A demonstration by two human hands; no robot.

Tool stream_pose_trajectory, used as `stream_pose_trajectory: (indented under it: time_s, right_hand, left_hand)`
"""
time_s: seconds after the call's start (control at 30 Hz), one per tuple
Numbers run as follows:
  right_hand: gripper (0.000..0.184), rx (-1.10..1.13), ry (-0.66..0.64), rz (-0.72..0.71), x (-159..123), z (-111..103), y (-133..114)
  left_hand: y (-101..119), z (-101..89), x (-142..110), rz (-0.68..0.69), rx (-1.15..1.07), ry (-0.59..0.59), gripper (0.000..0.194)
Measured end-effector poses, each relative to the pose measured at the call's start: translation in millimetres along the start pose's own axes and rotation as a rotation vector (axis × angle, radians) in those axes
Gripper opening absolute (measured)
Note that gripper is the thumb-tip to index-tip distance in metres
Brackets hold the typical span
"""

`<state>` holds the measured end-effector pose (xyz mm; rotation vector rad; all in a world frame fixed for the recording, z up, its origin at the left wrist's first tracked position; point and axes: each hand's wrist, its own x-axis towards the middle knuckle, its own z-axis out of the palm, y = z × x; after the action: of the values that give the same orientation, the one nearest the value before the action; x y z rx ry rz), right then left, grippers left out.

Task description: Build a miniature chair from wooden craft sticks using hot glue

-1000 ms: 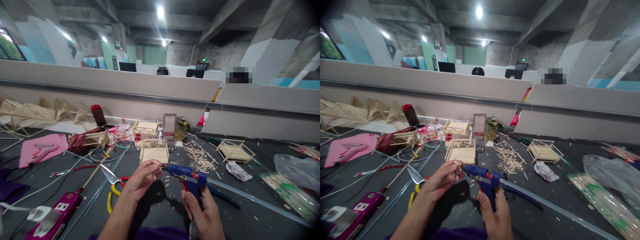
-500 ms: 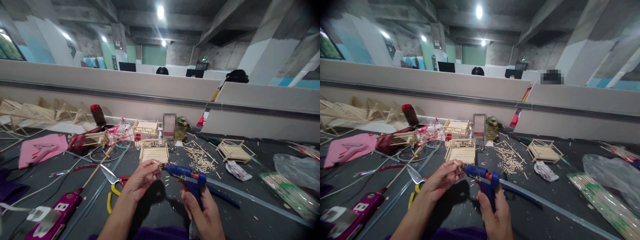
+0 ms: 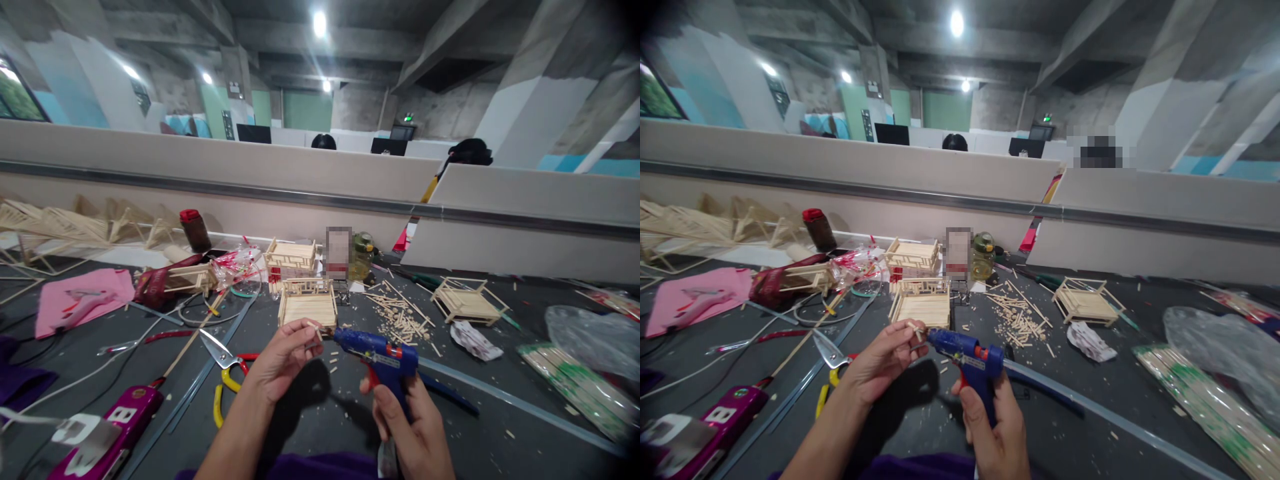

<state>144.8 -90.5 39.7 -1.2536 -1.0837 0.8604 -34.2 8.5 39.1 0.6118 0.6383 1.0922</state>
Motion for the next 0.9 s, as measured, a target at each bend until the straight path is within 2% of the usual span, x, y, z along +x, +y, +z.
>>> stream_pose_trajectory:
  time_s: [0.2, 0.53, 0.9]
  right_hand:
    - [0.04, 0.057, -0.031, 0.059, 0.5, -0.9, -5.3]
    - [0.041, 0.056, -0.003, 0.064, 0.7, 2.2, -3.1]
    - [0.044, 0.004, -0.033, 0.074, -0.5, -0.1, -1.0]
  left_hand:
    - [0.5, 1.8, -1.1, -0.006, 0.026, 0.019, 0.026]
    - [-1.1, 2.0, -1.0, -0.006, 0.042, 0.039, 0.029]
    - [-2.3, -0.3, -0.2, 0.027, 0.065, 0.024, 0.026]
